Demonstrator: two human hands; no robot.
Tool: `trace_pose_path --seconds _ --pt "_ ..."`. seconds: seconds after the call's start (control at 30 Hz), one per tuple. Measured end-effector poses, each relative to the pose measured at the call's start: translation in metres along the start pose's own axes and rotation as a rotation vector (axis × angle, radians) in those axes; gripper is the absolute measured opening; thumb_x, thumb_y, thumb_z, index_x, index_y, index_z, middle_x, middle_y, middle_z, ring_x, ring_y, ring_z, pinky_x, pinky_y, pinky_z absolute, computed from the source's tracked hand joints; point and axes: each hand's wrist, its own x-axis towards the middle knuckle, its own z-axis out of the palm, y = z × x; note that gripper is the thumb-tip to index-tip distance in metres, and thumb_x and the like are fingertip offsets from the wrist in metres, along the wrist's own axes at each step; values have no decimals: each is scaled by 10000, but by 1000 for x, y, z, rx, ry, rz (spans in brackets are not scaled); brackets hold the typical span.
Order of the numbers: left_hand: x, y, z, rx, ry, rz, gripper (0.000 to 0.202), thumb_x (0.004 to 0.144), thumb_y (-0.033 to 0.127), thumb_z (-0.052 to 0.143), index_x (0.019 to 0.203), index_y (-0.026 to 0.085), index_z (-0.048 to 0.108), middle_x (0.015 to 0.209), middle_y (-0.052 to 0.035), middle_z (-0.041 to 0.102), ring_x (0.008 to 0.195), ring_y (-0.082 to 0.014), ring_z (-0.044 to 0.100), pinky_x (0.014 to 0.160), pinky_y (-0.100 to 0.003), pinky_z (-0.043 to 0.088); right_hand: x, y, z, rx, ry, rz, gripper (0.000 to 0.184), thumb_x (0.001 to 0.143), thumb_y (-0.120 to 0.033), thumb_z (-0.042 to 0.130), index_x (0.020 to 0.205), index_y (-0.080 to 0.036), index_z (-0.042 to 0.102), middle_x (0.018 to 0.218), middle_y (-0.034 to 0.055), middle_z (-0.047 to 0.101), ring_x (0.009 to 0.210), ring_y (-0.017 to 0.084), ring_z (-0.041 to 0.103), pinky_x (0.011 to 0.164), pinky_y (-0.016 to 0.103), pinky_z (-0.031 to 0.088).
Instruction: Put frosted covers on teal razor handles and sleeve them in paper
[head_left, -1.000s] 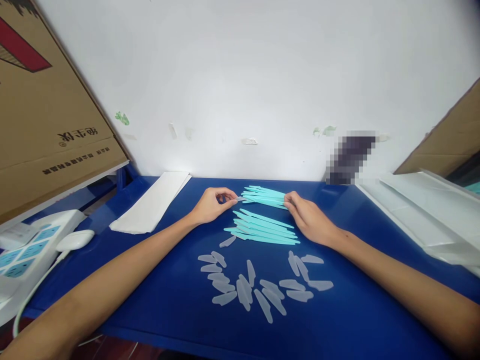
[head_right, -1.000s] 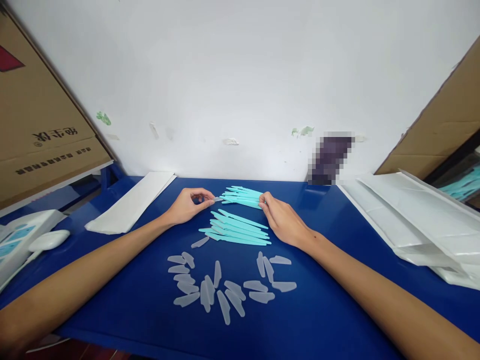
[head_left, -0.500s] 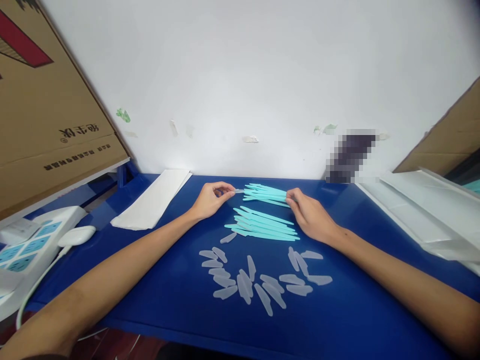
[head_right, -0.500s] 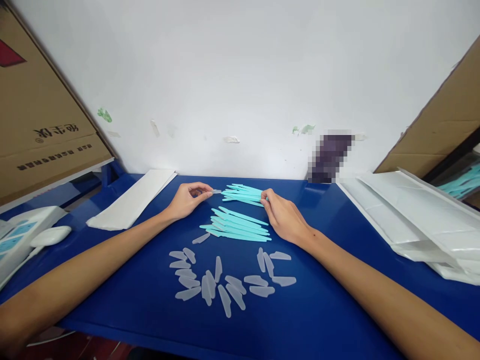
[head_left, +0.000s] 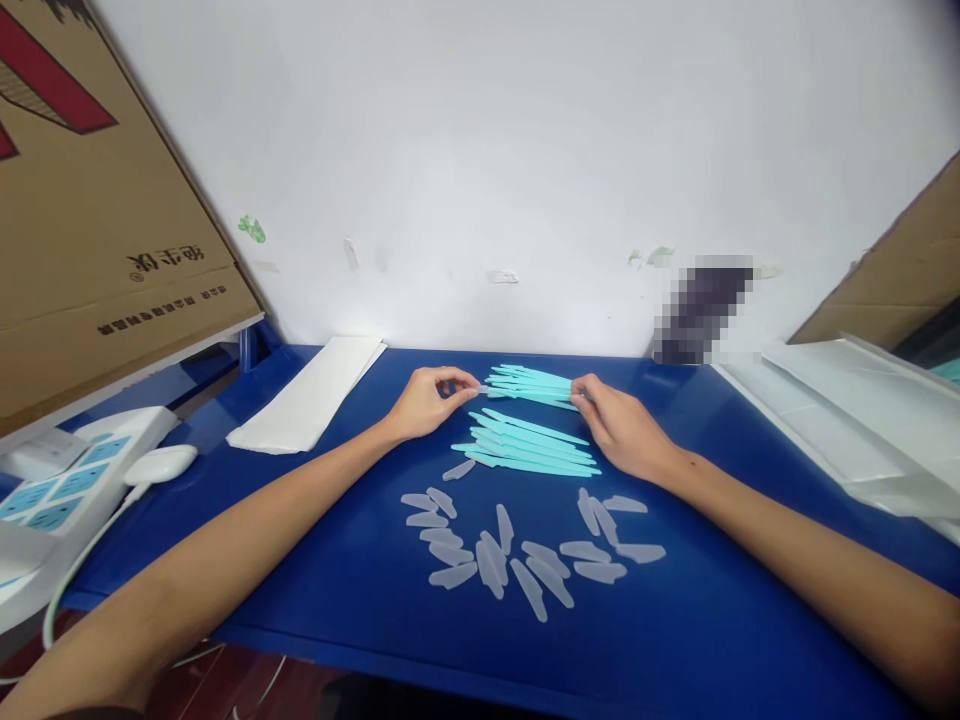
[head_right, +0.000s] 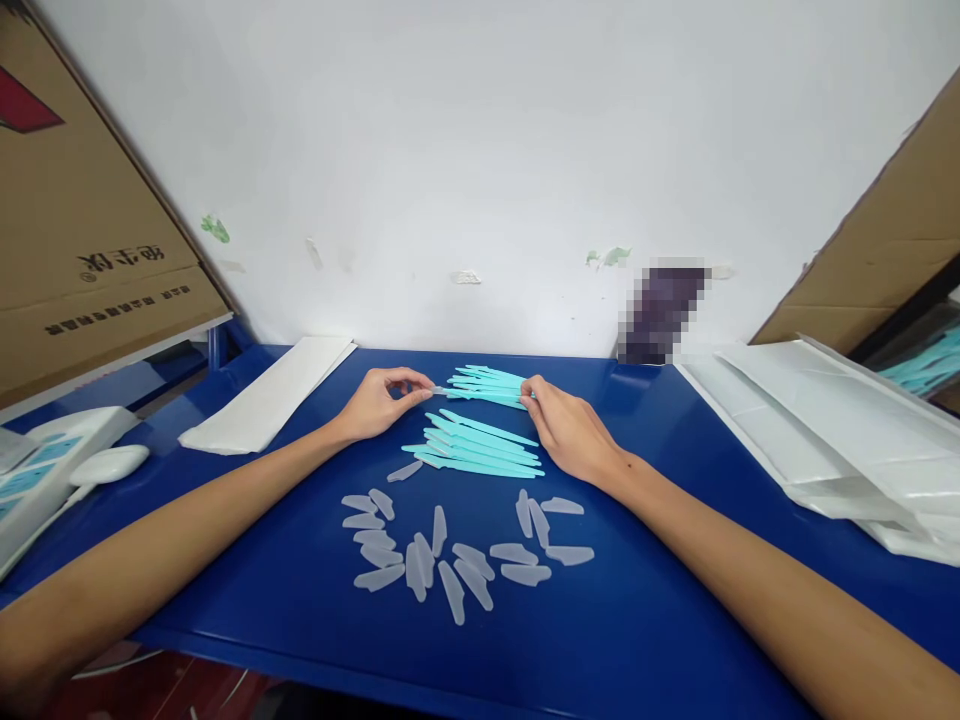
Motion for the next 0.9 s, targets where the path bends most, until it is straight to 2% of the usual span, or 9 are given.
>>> trace_pose_path --seconds 0.2,0.3,0.5,0.67,0.9 --pt "-4 16 11 8 15 80 143 899 303 695 934 197 784 924 -59 779 827 -188 661 740 -313 502 0 -2 -2 37 -32 -86 241 1055 -408 338 1008 -237 501 849 43 643 670 188 565 656 323 428" --pt "-6 23 17 24 16 94 127 912 283 675 943 205 771 944 -58 779 838 -196 652 757 -327 509 -1 -1 -2 58 -5 -68 248 1048 -414 366 1011 -229 528 860 49 659 668 181 570 653 324 433" --pt "-6 16 10 155 -21 63 134 928 245 635 977 217 757 1009 -49 777 926 -219 648 785 -342 500 1 0 -2 59 -82 -45 241 1022 -396 425 966 -222 583 833 41 675 663 176 580 632 315 421" --pt "-6 11 6 217 -67 29 157 935 236 601 948 216 757 987 -40 775 905 -225 639 810 -354 496 3 -1 -3 75 -105 -37 243 1004 -382 460 932 -216 623 883 55 696 707 183 599 640 317 425" --pt "-6 10 9 332 -178 88 257 971 228 486 1052 210 728 1088 -61 739 992 -250 610 892 -392 477 3 1 -2 52 -120 -73 302 1012 -379 450 919 -208 681 862 62 669 727 187 592 658 328 431"
